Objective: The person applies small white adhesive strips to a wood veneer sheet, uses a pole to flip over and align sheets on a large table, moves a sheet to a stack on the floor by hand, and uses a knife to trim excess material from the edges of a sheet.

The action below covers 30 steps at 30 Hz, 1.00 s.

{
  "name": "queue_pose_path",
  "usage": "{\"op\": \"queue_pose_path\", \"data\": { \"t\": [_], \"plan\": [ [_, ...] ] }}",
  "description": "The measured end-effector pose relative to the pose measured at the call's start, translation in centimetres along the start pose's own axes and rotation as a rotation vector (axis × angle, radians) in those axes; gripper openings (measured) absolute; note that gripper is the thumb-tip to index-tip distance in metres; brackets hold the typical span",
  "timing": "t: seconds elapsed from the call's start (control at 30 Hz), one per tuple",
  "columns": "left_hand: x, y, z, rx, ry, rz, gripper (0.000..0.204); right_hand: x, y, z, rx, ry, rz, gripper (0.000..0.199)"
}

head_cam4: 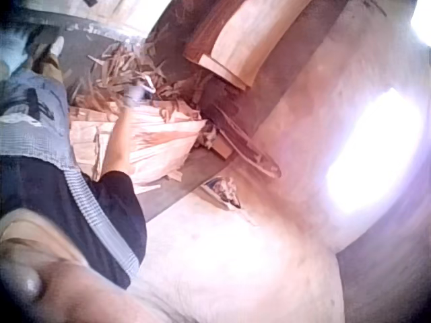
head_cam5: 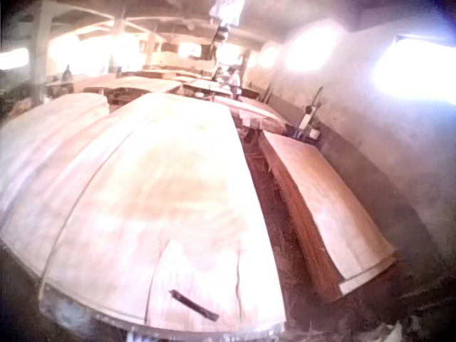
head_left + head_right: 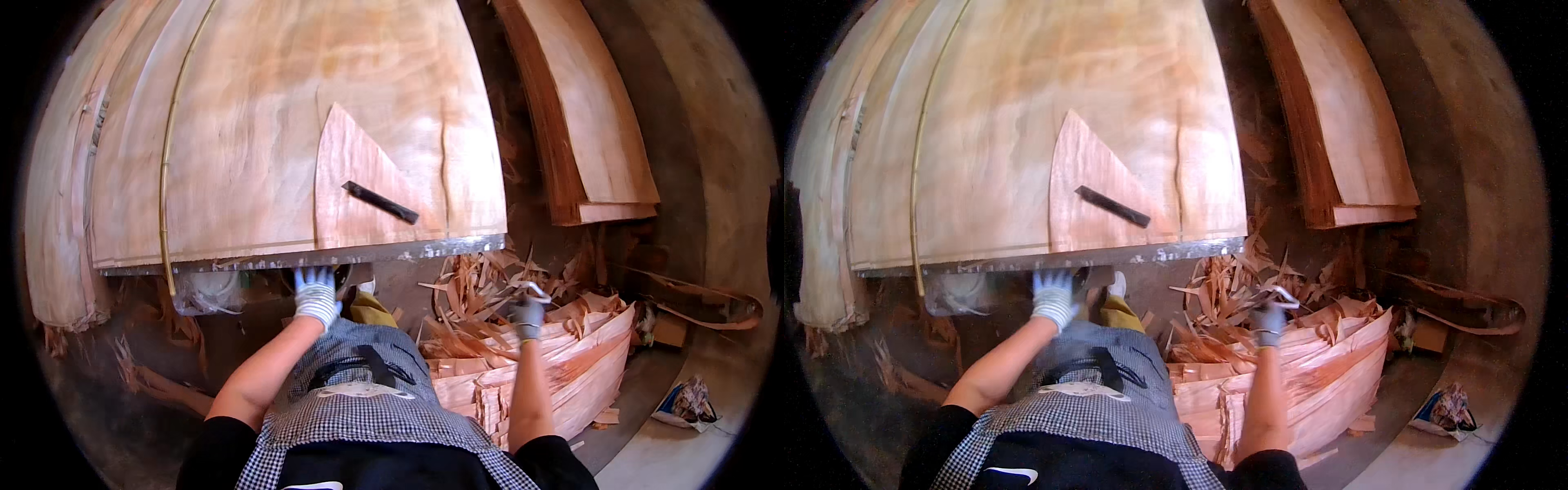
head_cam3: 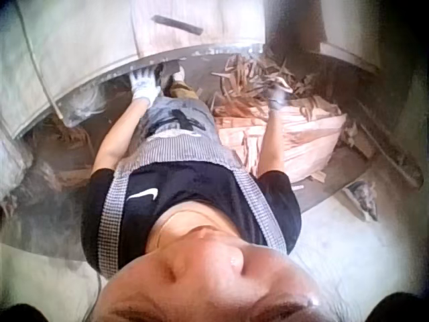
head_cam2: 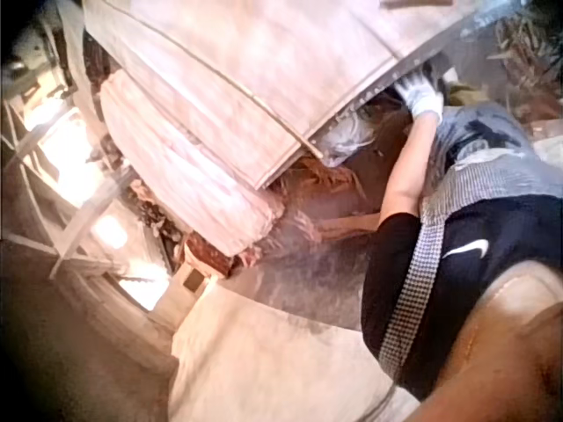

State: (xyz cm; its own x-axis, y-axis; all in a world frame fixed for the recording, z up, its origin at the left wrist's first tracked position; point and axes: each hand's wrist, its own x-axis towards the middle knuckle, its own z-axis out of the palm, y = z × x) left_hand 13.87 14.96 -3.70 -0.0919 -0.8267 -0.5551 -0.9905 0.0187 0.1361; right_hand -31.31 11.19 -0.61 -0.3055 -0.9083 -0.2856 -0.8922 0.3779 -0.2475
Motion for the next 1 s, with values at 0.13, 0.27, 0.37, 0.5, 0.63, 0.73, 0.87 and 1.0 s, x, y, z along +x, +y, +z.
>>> {"op": "queue_pose_path", "data": {
  "t": [0.13, 0.27, 0.37, 0.5, 0.63, 0.73, 0.87, 1.0],
  "plan": [
    [-1.3, 6.3, -4.2, -0.181, 0.098, 0.455, 0.075, -5.7, -15.5, 4.2, 0.38, -0.389, -0.343, 0.025],
    [-2.0, 7.3, -8.8, -0.361, 0.097, 0.495, 0.043, -6.4, -22.4, -0.7, 0.51, -0.551, -0.421, 0.022],
    [-2.6, 6.9, -10.4, -0.882, 0.114, 0.325, 0.026, -6.1, -22.0, -1.9, 1.097, -0.683, -0.246, 0.021],
    [-2.6, 7.8, -12.4, -0.971, 0.102, 0.374, 0.032, -8.0, -22.4, -0.3, 1.547, -0.929, -0.103, 0.031],
    [-1.7, 8.8, -11.5, -0.172, 0.132, 0.48, 0.027, -5.3, -21.5, -0.9, 1.721, -0.928, 0.483, 0.017],
    [0.4, 8.8, -7.4, 0.023, 0.064, 0.841, 0.025, 1.7, -14.2, -1.6, 1.891, -0.62, 0.499, 0.009],
    [4.4, 5.3, -19.9, -0.603, 0.01, 0.364, 0.025, 11.5, -10.2, -6.9, 1.217, 0.542, 0.2, 0.006],
    [14.5, -3.4, -15.8, -0.313, 0.912, -0.248, 0.045, 15.0, -25.4, -7.5, 0.851, -0.156, -0.292, 0.013]
  ]
}}
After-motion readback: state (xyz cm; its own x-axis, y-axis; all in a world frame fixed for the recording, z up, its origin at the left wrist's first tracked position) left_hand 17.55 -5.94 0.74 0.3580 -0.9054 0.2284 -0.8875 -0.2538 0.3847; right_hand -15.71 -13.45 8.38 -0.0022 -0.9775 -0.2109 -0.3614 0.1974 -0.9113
